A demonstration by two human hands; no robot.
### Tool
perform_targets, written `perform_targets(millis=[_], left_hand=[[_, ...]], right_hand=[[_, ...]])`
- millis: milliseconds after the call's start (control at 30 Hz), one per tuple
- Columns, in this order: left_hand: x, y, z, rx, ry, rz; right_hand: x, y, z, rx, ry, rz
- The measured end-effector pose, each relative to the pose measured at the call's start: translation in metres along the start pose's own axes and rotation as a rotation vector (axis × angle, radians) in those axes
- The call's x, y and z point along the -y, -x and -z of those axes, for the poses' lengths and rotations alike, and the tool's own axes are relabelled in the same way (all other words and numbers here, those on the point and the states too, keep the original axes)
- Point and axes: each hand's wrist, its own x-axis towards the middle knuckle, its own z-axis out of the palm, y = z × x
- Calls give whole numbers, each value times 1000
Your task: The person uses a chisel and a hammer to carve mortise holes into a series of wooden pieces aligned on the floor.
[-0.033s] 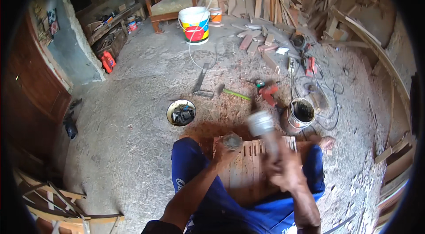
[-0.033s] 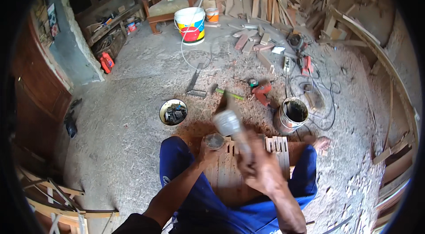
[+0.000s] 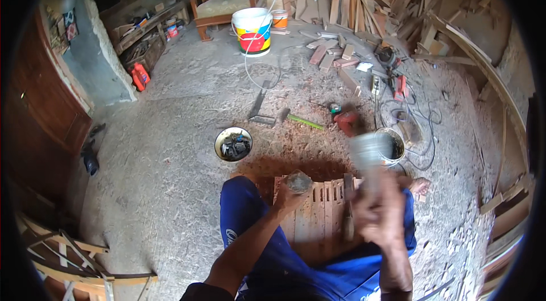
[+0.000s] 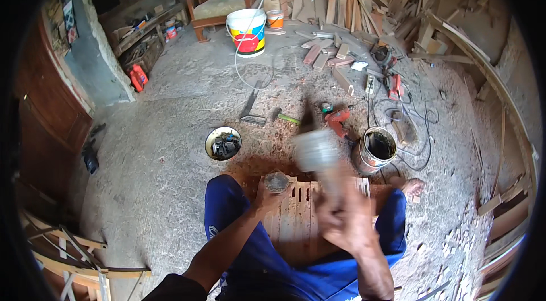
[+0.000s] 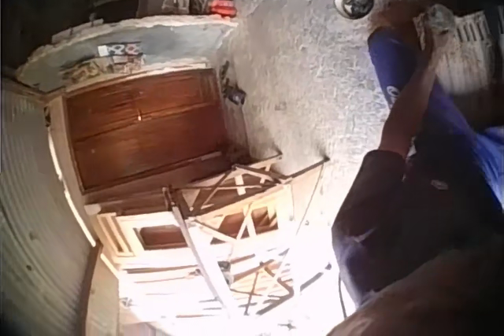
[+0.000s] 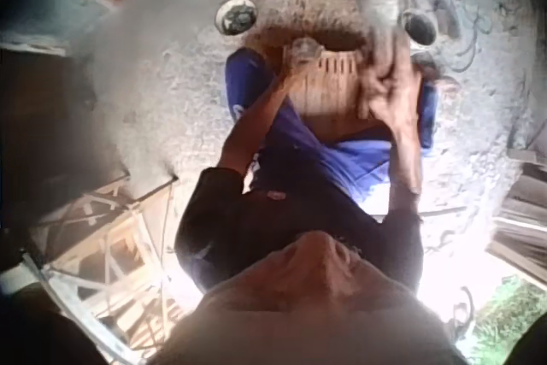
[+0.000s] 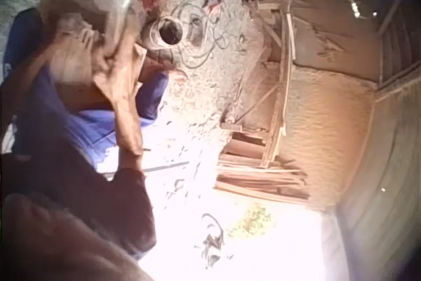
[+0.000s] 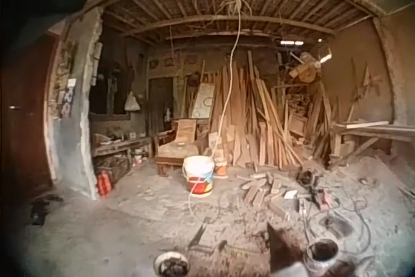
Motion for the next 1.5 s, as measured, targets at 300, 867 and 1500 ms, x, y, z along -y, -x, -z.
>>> perform_targets(millis=[300,867,1500], left_hand=[[0,4,18,44,-35,-62],[-133,-21,8,-376,-51,-557],[-17,-86,9,-191,-217,-246]], right_hand=[[-44,-6,-15,377,1587,148],[-227,72,47,-41,-250,-597],[-234,62,55,-76,-480,-700]])
